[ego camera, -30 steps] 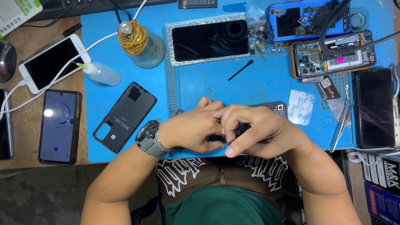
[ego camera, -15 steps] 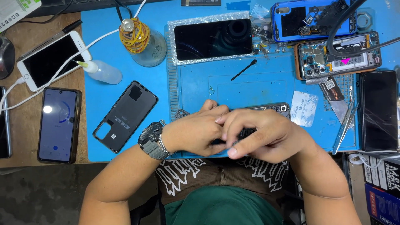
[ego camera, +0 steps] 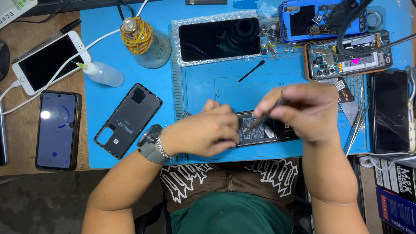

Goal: Disassembling a smartphone by removing internal screws and prying off protective shields to access the motherboard.

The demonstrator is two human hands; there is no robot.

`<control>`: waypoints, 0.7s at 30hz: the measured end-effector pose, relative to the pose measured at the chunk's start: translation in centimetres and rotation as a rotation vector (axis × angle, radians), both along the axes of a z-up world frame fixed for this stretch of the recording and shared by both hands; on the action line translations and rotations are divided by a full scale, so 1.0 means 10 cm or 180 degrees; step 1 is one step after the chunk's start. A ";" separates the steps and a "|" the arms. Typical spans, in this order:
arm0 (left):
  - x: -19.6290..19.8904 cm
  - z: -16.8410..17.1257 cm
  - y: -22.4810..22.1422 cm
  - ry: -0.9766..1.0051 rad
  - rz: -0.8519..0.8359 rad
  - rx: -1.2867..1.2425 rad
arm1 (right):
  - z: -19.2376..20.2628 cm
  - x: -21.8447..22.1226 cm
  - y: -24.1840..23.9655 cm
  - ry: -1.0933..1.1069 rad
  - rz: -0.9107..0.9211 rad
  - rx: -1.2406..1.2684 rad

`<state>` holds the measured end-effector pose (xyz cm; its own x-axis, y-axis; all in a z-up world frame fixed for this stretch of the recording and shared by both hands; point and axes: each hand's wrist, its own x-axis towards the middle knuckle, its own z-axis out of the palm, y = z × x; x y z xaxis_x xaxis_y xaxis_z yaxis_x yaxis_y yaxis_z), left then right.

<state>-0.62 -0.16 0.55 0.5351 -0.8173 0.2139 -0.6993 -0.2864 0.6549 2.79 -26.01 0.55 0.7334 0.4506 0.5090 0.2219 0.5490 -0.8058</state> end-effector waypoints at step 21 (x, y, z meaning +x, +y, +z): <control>0.11 0.26 0.08 -0.0358 0.1064 0.0626 | 0.41 -0.32 -0.47 0.0061 -0.2313 -0.1732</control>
<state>0.51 0.62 3.19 0.7605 -0.6333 0.1433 -0.6106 -0.6224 0.4897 -0.38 -30.67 4.66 0.9371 0.0483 0.3458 0.3488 -0.1786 -0.9200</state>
